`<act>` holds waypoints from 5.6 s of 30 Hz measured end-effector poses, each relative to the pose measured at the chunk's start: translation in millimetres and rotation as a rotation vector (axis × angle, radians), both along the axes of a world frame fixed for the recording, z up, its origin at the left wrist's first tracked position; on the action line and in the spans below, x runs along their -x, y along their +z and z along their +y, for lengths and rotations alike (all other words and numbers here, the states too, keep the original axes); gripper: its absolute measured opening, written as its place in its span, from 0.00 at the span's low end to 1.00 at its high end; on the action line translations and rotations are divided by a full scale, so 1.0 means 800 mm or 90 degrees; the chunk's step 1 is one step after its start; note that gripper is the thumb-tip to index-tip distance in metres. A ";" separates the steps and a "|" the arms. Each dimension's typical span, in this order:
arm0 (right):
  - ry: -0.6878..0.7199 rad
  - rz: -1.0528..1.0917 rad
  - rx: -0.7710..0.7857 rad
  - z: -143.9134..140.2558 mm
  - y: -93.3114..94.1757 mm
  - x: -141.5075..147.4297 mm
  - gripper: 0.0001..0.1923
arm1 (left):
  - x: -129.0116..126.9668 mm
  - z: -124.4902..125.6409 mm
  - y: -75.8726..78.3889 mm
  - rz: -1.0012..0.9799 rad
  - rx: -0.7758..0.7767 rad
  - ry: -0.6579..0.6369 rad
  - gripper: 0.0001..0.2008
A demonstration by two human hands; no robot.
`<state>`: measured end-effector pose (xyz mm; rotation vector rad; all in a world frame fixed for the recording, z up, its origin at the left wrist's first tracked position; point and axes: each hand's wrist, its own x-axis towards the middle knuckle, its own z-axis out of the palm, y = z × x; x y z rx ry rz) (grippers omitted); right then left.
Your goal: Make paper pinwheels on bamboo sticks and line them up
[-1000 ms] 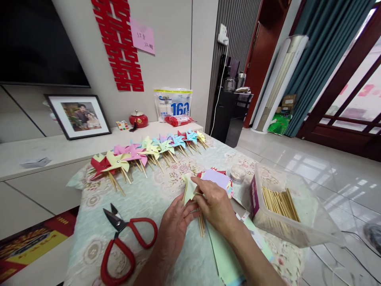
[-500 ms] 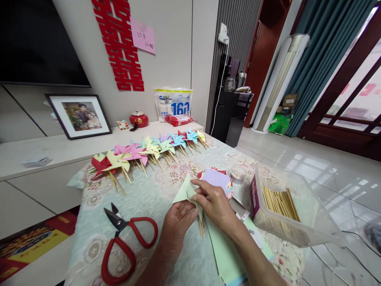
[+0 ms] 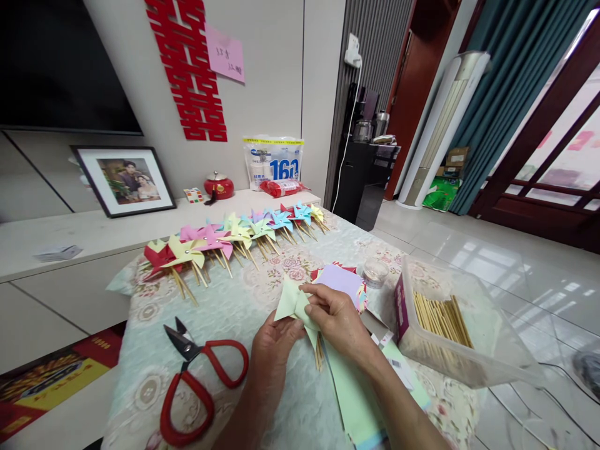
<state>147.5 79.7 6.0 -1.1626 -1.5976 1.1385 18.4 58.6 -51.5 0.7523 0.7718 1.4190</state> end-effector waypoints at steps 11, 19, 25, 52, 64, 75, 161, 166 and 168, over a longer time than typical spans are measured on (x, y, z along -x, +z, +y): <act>-0.017 -0.038 -0.026 0.004 -0.005 -0.002 0.19 | 0.005 -0.007 0.022 0.017 0.096 0.052 0.22; 0.008 -0.074 -0.015 -0.001 0.000 0.001 0.17 | 0.008 -0.010 0.031 -0.022 0.119 0.075 0.24; -0.011 -0.065 -0.004 0.000 0.004 -0.003 0.16 | 0.012 -0.004 0.014 -0.065 0.177 0.111 0.18; -0.303 0.026 -0.159 0.003 0.008 -0.019 0.10 | 0.018 -0.001 0.016 -0.134 0.228 0.195 0.04; -0.198 -0.371 -0.542 -0.004 -0.003 -0.007 0.15 | 0.035 -0.002 0.041 -0.491 0.195 0.050 0.13; 0.102 -0.506 -0.556 -0.011 0.003 0.008 0.13 | 0.047 -0.001 0.043 -0.411 0.098 0.095 0.09; -0.112 0.055 0.052 -0.006 0.023 -0.010 0.29 | 0.036 -0.018 0.012 0.370 0.014 0.131 0.08; -0.109 0.046 0.055 -0.006 0.026 -0.010 0.29 | 0.069 -0.056 -0.019 0.937 -0.251 0.213 0.18; -0.100 0.011 0.049 -0.009 0.029 -0.007 0.30 | 0.087 -0.065 -0.027 1.106 -0.271 0.201 0.20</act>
